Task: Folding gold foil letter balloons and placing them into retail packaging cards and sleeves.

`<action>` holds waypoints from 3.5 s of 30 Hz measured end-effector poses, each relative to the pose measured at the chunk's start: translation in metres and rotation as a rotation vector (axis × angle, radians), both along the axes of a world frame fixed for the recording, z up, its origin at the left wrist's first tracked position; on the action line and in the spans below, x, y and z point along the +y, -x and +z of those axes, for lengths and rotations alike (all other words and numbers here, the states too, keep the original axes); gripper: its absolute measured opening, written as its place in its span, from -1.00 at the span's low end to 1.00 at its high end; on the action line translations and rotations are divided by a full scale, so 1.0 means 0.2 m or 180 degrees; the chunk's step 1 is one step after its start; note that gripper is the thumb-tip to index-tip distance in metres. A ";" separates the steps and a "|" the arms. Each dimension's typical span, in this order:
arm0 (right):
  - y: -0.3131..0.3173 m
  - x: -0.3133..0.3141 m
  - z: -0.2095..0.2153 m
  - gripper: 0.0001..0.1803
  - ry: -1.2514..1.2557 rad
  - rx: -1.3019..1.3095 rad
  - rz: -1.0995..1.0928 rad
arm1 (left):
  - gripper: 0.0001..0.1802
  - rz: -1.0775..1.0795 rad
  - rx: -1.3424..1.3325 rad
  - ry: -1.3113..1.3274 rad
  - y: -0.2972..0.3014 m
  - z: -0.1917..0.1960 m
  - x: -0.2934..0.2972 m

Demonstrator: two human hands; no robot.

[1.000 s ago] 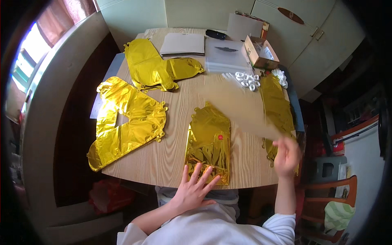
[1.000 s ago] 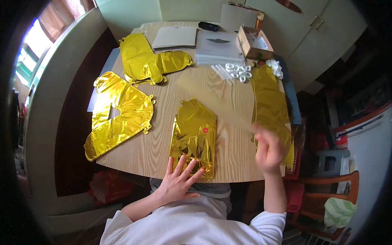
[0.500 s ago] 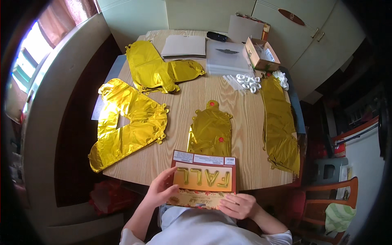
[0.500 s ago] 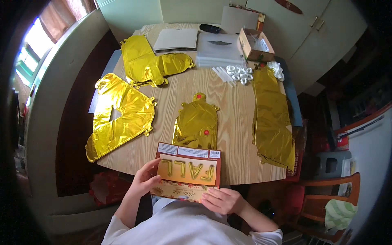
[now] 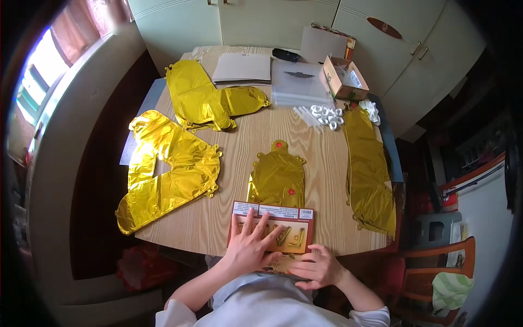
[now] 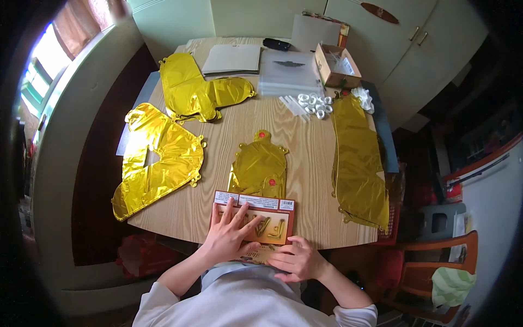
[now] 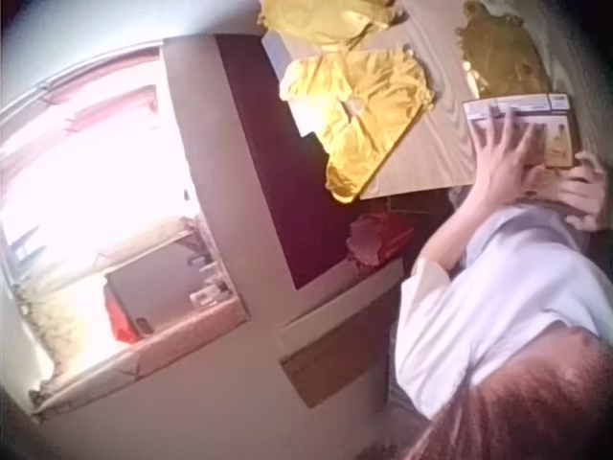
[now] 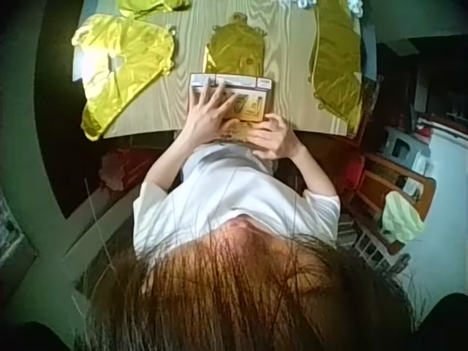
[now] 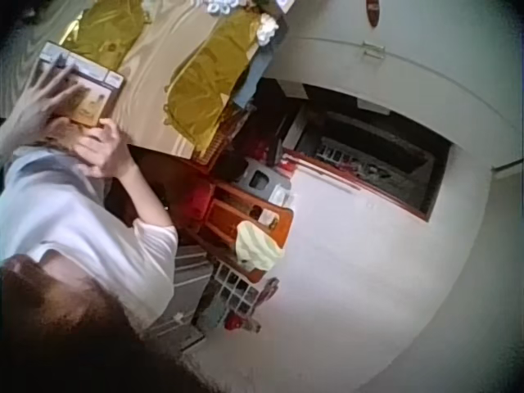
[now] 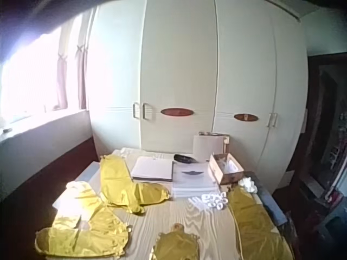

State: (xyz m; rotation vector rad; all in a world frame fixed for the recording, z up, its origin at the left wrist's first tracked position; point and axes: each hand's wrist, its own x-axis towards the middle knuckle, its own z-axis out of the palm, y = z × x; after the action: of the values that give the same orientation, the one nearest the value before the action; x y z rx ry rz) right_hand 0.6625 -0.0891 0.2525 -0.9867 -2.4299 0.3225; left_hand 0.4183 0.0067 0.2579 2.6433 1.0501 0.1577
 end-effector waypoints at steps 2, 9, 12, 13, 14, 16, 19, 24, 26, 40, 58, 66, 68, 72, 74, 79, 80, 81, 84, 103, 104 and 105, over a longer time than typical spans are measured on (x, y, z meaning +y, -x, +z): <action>-0.01 0.05 0.04 -0.73 0.0148 0.0173 0.0007 | -0.20 -0.0011 0.0048 -0.0031 -0.01 -0.03 0.01; 0.12 0.73 0.03 -0.82 0.0415 0.0562 -0.1110 | -0.20 -0.0005 0.0078 -0.0061 -0.02 -0.01 0.01; 0.24 0.97 -0.01 -0.70 0.1542 0.0703 -0.1301 | -0.19 0.0014 0.0122 -0.0089 -0.01 -0.02 0.01; 0.28 1.02 -0.02 -0.66 0.1812 0.0697 -0.1297 | -0.19 0.0018 0.0122 -0.0090 -0.01 -0.02 0.01; 0.31 1.07 0.00 -0.62 0.1982 0.0708 -0.1316 | -0.19 0.0020 0.0122 -0.0092 -0.01 -0.02 0.01; 0.34 1.13 0.02 -0.54 0.2344 0.0698 -0.1374 | -0.19 0.0006 0.0125 -0.0118 -0.01 -0.03 0.01; 0.36 1.18 -0.04 -0.37 0.1776 0.0239 -0.1254 | -0.19 0.0008 0.0114 -0.0091 -0.01 -0.03 0.01; 0.41 1.09 -0.06 -0.03 0.0909 -0.0480 -0.1452 | -0.19 0.0016 0.0059 -0.0127 -0.01 -0.05 0.01; 0.41 1.10 -0.10 0.01 0.0813 -0.0485 -0.1584 | -0.20 0.0007 0.0064 -0.0133 -0.01 -0.05 0.01; 0.09 1.32 -0.16 -0.31 0.0550 -0.0120 -0.1714 | -0.20 0.0001 0.0089 -0.0098 -0.01 -0.02 0.01; -0.02 1.22 -0.07 0.01 0.0992 -0.0379 -0.1668 | -0.16 0.0081 0.0107 -0.0144 -0.07 -0.04 0.08; -0.05 1.26 -0.05 -0.03 0.1263 0.0116 -0.1852 | -0.16 0.0058 0.0134 -0.0111 -0.07 -0.04 0.08; -0.07 1.25 0.01 -0.04 0.2095 0.0570 -0.1984 | -0.16 0.0071 0.0129 -0.0099 -0.06 -0.04 0.08; -0.23 1.21 -0.12 -0.19 0.2432 0.0853 -0.1803 | -0.20 0.0023 0.0034 -0.0148 -0.08 -0.03 0.09; -0.17 1.17 0.04 -0.32 0.3060 0.0564 -0.1625 | -0.20 0.0070 0.0059 -0.0139 -0.06 -0.04 0.09; -0.14 1.04 -0.02 -0.39 0.1788 0.0733 -0.1907 | -0.20 0.0049 0.0069 -0.0173 -0.07 -0.04 0.09; -0.15 1.03 -0.04 -0.39 0.1897 0.0974 -0.1890 | -0.20 0.0041 0.0060 -0.0174 -0.07 -0.04 0.09; -0.14 1.02 -0.03 -0.38 0.2010 0.1219 -0.1860 | -0.20 0.0042 0.0059 -0.0172 -0.07 -0.04 0.08; -0.09 1.00 0.02 -0.44 0.1773 0.1289 -0.1946 | -0.18 0.0060 0.0129 -0.0143 -0.07 -0.04 0.08; 0.02 0.67 0.01 -0.78 0.1809 0.1782 -0.1058 | -0.22 0.0065 0.0007 -0.0226 -0.07 -0.05 0.08; 0.04 0.61 -0.01 -0.74 0.1645 0.1686 -0.1059 | -0.24 0.0073 0.0017 -0.0178 -0.07 -0.04 0.08; 0.06 0.55 -0.05 -0.70 0.1484 0.1596 -0.1058 | -0.27 0.0081 0.0033 -0.0128 -0.07 -0.03 0.08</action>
State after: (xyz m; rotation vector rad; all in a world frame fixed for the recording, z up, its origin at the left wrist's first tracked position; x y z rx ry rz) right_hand 0.6511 0.0217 0.2435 -1.2941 -1.7360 0.9200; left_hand 0.4322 0.0235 0.2521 2.6701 1.0953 0.1724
